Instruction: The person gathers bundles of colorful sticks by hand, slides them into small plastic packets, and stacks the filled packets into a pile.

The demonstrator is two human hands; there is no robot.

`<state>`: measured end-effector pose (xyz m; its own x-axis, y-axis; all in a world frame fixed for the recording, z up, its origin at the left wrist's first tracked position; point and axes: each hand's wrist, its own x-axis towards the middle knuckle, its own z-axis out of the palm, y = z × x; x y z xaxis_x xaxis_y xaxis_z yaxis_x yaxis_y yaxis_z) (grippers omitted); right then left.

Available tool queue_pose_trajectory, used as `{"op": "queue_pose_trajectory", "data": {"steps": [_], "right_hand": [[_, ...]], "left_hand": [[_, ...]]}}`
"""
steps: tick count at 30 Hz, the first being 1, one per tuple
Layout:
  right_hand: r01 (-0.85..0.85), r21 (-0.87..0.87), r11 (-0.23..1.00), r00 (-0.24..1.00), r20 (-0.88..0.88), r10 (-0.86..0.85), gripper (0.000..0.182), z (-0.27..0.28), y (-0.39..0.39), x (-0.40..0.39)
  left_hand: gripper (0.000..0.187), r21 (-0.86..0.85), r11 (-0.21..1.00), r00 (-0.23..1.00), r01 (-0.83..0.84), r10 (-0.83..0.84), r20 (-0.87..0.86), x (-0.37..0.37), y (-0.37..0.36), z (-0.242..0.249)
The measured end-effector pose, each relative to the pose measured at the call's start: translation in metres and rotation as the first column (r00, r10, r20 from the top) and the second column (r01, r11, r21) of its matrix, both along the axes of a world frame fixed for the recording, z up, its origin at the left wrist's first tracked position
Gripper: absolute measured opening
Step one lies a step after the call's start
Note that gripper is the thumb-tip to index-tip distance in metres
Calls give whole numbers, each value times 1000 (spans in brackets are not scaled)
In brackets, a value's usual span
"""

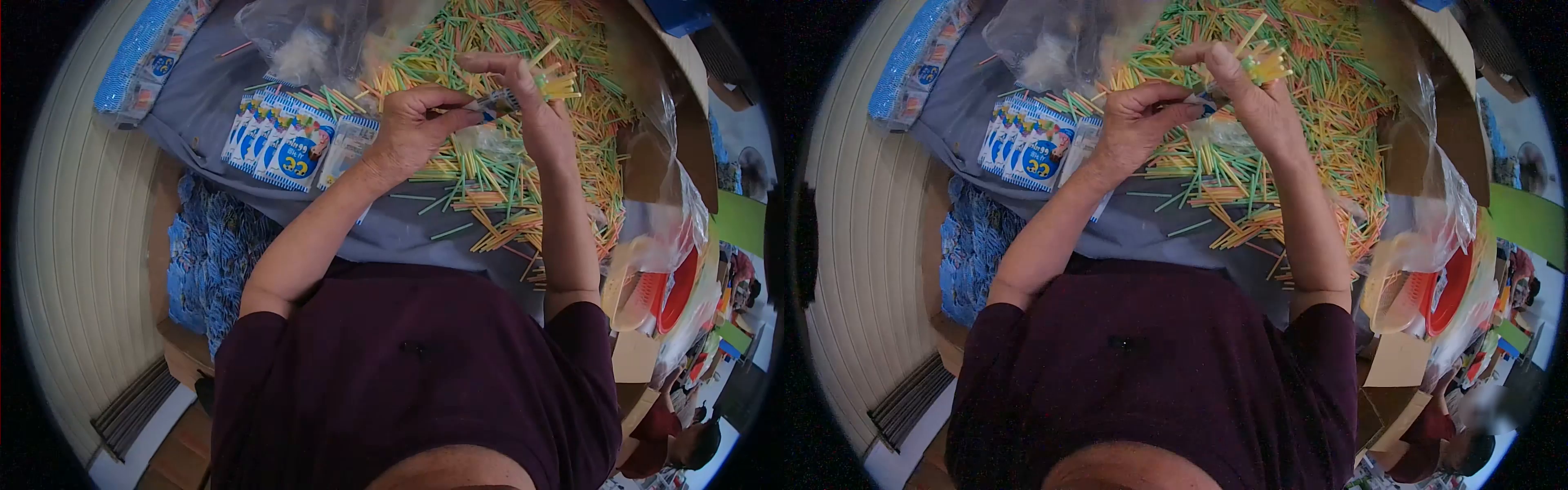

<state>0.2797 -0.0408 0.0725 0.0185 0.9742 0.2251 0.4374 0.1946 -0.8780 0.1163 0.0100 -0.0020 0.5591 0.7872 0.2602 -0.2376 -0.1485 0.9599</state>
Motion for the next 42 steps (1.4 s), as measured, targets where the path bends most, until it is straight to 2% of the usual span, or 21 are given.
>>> {"op": "queue_pose_trajectory", "data": {"steps": [1, 3, 4, 6, 11, 13, 15, 17, 18, 20, 21, 22, 24, 26, 27, 29, 31, 33, 35, 40, 42], "right_hand": [[-9, 6, 1000, 1000, 2, 9, 62, -5, 4, -1], [59, 161, 985, 966, -258, -16, 51, -13, 13, -4], [52, 168, 984, 967, -254, -8, 51, 0, 16, -13], [339, -20, 941, 858, -405, -318, 63, 27, 17, -33], [267, 55, 962, 876, -430, -219, 48, 1, 19, -7], [69, 96, 993, 964, -264, -41, 45, -16, 17, -5], [26, 106, 994, 944, -329, 11, 44, -22, 16, -3], [74, 193, 978, 878, -479, 28, 45, -22, 15, -7], [101, 185, 978, 858, -514, 9, 45, -14, 12, -13], [152, 203, 967, 903, -426, -52, 43, -9, 6, -13], [77, 272, 959, 885, -462, 59, 38, -15, 4, -3], [77, 267, 961, 881, -469, 59, 38, -16, 0, 5], [78, 81, 994, 972, -229, -57, 32, -19, -14, 20], [74, -2, 997, 970, -234, -73, 26, -26, -19, 27], [71, -43, 997, 973, -216, -79, 24, -31, -20, 27], [51, -80, 995, 975, -213, -67, 20, -38, -17, 15], [-33, -85, 996, 990, -137, 21, 19, -37, -16, -14], [-138, -6, 990, 989, 62, 138, 17, -34, -13, -53], [-318, 148, 937, 906, 338, 254, 14, -26, -5, -81], [-299, 185, 936, 881, 430, 196, 13, -33, 11, -79], [-238, 241, 941, 832, 551, 69, 14, -42, 8, -63]], "left_hand": [[20, 6, 1000, 1000, -9, 9, 2, 1, 0, 1], [21, -188, 981, 998, 39, -30, 52, 4, 1, 5], [21, -181, 983, 998, 33, -24, 56, 5, 3, 6], [21, -228, 973, 994, 40, -15, 110, 10, 5, 6], [22, -178, 984, 992, 33, -10, 125, 19, 10, 12], [23, -161, 986, 989, 40, -15, 149, 24, 7, 15], [23, -2, 999, 994, 54, -53, 98, 24, 3, 18], [24, 128, 988, 996, -83, 81, 21, 22, -3, 22], [22, 216, 975, 998, -45, 51, -22, 17, 2, 14], [22, 265, 958, 987, -112, 139, -84, -19, -5, 28], [22, 324, 938, 978, -125, 171, -117, -34, -12, 40], [21, 308, 943, 974, -128, 178, -142, -57, -19, 47], [21, 95, 993, 947, -66, 92, -307, -105, -25, 48], [21, 294, 954, 756, -64, 238, -609, -146, -11, 32], [21, 290, 955, 751, -69, 241, -615, -150, -9, 19], [22, 674, 720, 506, -164, 648, -569, -164, -5, 0], [24, 707, 686, 444, -172, 695, -565, -159, -8, 2], [27, 701, 693, 381, -166, 701, -603, -155, -11, 3], [29, 730, 662, 362, -168, 730, -579, -154, -15, 1], [40, 802, 572, 385, -172, 789, -480, -175, -1, -8], [41, 850, 494, 437, -182, 815, -380, -187, 10, -15]]}}
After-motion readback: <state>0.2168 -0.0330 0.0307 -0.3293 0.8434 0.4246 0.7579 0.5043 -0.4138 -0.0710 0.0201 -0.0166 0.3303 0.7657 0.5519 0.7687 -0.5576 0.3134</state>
